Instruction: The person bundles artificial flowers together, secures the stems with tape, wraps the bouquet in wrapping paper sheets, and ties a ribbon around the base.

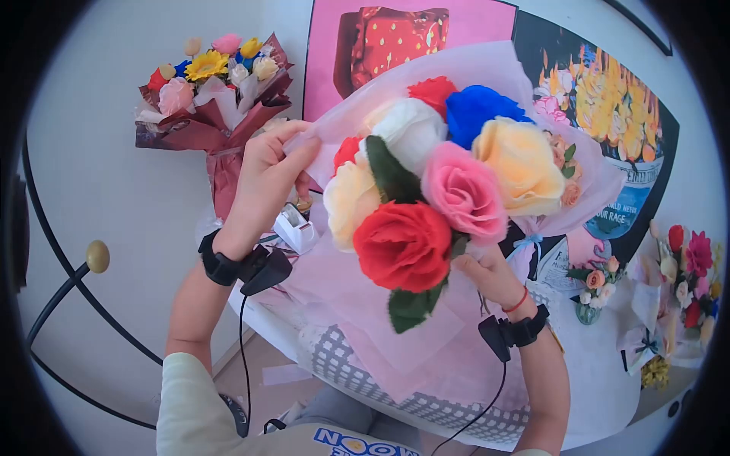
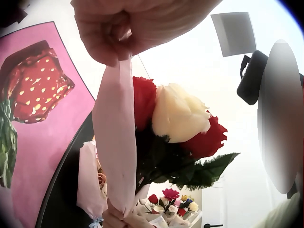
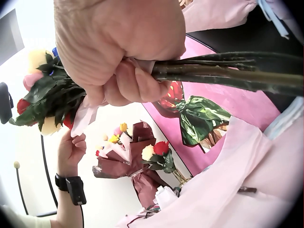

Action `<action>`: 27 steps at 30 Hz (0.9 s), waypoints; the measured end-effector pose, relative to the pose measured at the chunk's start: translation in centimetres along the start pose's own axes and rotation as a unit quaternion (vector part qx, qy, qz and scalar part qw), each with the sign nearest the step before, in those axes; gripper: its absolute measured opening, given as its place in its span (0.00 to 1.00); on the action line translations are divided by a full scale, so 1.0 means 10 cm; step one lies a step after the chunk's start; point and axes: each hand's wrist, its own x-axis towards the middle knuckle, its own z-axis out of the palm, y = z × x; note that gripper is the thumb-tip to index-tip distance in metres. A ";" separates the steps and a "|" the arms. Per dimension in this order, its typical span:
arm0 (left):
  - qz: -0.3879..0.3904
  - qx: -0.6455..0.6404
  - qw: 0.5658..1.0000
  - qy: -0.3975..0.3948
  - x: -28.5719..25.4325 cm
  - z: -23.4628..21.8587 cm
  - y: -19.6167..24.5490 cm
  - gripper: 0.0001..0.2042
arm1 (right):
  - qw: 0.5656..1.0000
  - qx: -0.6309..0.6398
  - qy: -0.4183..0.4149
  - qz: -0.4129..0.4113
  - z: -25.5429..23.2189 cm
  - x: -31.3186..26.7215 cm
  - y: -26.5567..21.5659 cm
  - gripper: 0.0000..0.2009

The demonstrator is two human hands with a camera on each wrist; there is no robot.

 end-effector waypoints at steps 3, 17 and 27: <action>-0.020 -0.027 0.999 -0.008 0.01 -0.02 -0.06 0.08 | 0.999 0.046 -0.005 -0.013 0.03 0.00 -0.02 0.05; 0.081 0.025 0.969 -0.230 0.46 -0.14 0.28 0.21 | 0.994 -0.040 -0.095 -0.021 0.15 -0.05 -0.05 0.09; 0.370 0.284 0.836 -0.291 0.52 0.01 0.49 0.10 | 0.988 -0.037 -0.145 -0.037 0.23 -0.09 -0.04 0.11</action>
